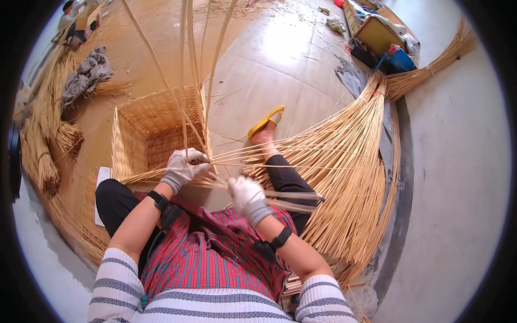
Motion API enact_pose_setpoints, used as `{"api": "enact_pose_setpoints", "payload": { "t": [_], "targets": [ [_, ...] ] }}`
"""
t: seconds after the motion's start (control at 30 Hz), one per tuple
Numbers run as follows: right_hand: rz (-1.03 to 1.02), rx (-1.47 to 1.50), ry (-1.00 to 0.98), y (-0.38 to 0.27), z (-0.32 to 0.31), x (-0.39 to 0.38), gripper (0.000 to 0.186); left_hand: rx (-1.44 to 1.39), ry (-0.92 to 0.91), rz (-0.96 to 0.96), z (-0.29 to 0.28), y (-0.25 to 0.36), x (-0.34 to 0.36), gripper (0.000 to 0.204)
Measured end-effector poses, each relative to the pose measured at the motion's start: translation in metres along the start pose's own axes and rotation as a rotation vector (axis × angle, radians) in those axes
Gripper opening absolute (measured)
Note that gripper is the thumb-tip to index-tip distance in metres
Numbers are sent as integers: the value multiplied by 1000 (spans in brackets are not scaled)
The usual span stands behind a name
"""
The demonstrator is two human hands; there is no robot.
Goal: Weaving a basket using long straw materials.
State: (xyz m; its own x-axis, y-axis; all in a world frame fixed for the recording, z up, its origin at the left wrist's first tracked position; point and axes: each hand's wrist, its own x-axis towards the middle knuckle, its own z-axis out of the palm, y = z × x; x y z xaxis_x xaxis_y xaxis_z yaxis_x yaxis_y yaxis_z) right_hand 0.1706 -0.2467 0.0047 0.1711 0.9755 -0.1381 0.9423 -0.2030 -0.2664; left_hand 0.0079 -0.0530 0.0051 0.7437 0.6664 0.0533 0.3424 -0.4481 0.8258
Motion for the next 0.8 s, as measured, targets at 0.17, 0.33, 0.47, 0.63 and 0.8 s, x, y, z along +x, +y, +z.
{"api": "enact_pose_setpoints", "payload": {
  "t": [0.17,0.33,0.47,0.63,0.8],
  "targets": [
    [-7,265,-268,-18,10,-9,22,195,99,153,9,-6,-1,16],
    [542,1613,27,24,45,31,32,333,187,200,19,-8,0,18],
    [442,1700,348,-2,53,33,31,376,202,159,21,-13,-5,19],
    [-369,187,465,-13,27,10,37,452,193,131,23,-9,-5,20],
    [-386,272,300,14,0,55,31,461,130,79,20,-8,-7,24]
  ]
}}
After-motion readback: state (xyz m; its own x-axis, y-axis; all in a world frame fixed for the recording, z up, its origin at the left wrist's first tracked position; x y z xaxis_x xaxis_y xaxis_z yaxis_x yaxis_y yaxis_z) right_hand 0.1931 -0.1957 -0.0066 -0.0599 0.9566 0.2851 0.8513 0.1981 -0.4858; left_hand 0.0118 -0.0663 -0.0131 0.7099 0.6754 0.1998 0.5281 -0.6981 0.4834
